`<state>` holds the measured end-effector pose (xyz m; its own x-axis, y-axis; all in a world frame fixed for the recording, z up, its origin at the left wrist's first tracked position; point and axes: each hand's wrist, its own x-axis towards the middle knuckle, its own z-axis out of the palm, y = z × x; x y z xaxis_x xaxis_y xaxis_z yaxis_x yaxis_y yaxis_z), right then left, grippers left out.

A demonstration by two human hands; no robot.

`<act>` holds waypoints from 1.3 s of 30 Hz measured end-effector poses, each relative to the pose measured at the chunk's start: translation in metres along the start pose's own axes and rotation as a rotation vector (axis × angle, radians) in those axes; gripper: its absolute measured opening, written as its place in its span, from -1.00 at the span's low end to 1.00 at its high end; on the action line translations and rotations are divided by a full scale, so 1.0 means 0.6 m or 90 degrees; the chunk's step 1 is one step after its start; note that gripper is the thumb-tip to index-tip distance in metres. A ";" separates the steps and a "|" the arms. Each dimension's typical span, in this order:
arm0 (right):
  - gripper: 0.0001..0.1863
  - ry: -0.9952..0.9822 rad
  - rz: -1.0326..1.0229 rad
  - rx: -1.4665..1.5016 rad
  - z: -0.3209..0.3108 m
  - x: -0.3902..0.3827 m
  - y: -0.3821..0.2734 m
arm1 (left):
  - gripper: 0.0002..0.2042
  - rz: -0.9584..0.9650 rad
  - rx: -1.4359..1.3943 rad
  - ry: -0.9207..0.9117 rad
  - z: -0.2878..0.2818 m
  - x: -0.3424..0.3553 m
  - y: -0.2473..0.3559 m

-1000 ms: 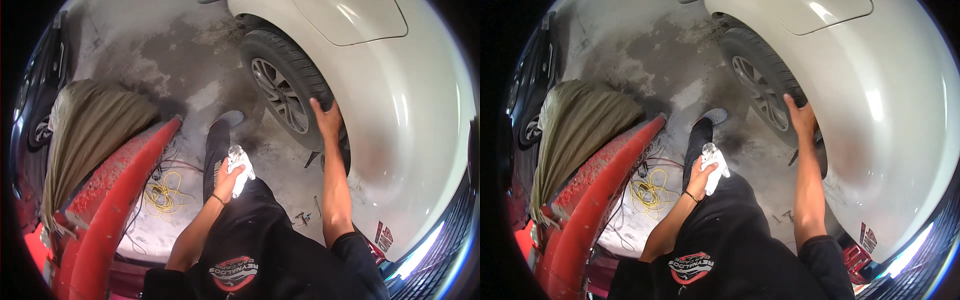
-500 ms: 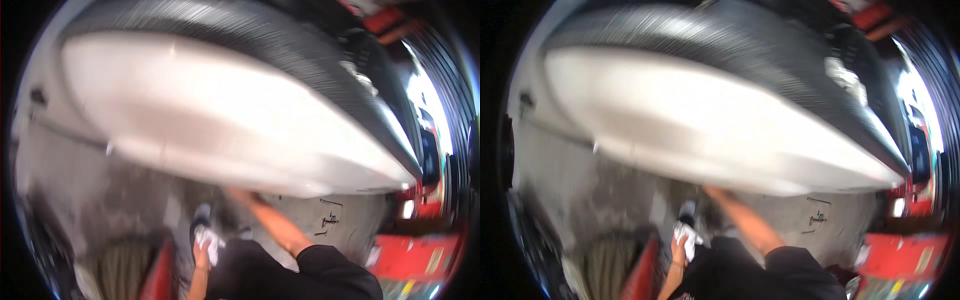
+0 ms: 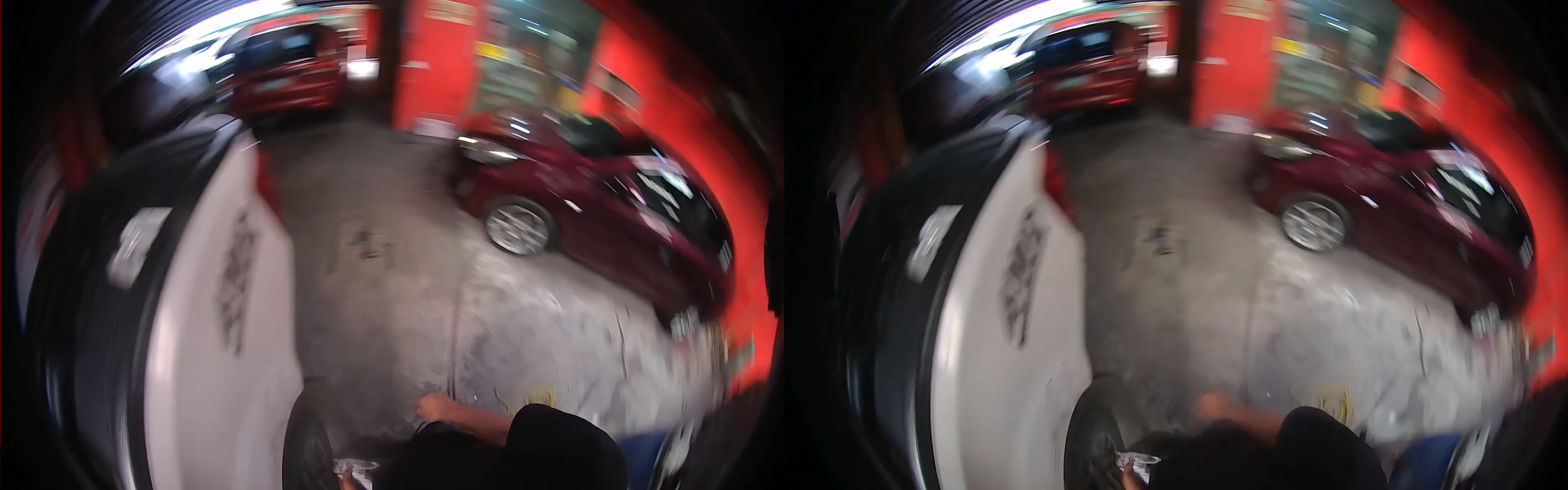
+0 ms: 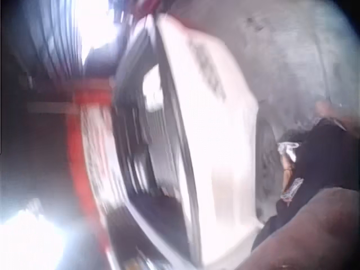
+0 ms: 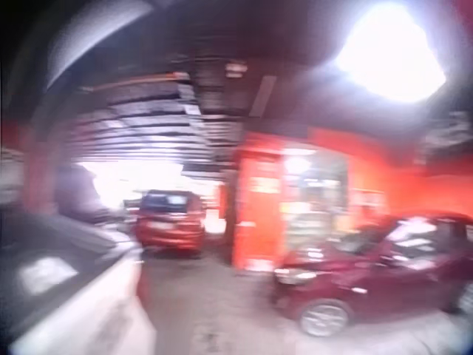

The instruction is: The person wipes the rear panel of a white truck with a cloth, uses a scraper to remove residue from the surface, applies a liquid from a bottle to the cloth, and wipes the panel again.

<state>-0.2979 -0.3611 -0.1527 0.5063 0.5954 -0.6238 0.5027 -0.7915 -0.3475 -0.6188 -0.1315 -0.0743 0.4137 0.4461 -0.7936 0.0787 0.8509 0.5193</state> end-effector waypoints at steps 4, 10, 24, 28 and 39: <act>-0.52 0.396 0.329 0.241 0.046 -0.208 0.340 | -0.53 -0.081 0.241 -0.195 0.197 0.103 -0.002; -0.58 0.923 0.594 0.602 0.099 -0.505 0.375 | -0.67 -0.155 0.536 -0.357 0.477 0.227 -0.055; -0.65 1.378 1.017 0.618 0.278 -0.879 0.202 | -0.70 -0.204 0.839 -0.774 0.981 0.065 -0.540; -0.69 1.291 1.146 0.238 0.139 -1.182 0.436 | -0.65 -0.148 0.798 -0.810 1.052 0.032 -0.651; -0.21 0.485 1.194 0.002 0.652 -1.787 0.801 | -0.53 0.297 0.865 -0.473 1.074 0.065 -0.469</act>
<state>-0.8731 -1.4337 0.0755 0.4325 -0.8745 0.2197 -0.8917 -0.3787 0.2481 -0.0404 -0.5321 -0.0469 0.9233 0.0129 -0.3839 0.3633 -0.3539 0.8618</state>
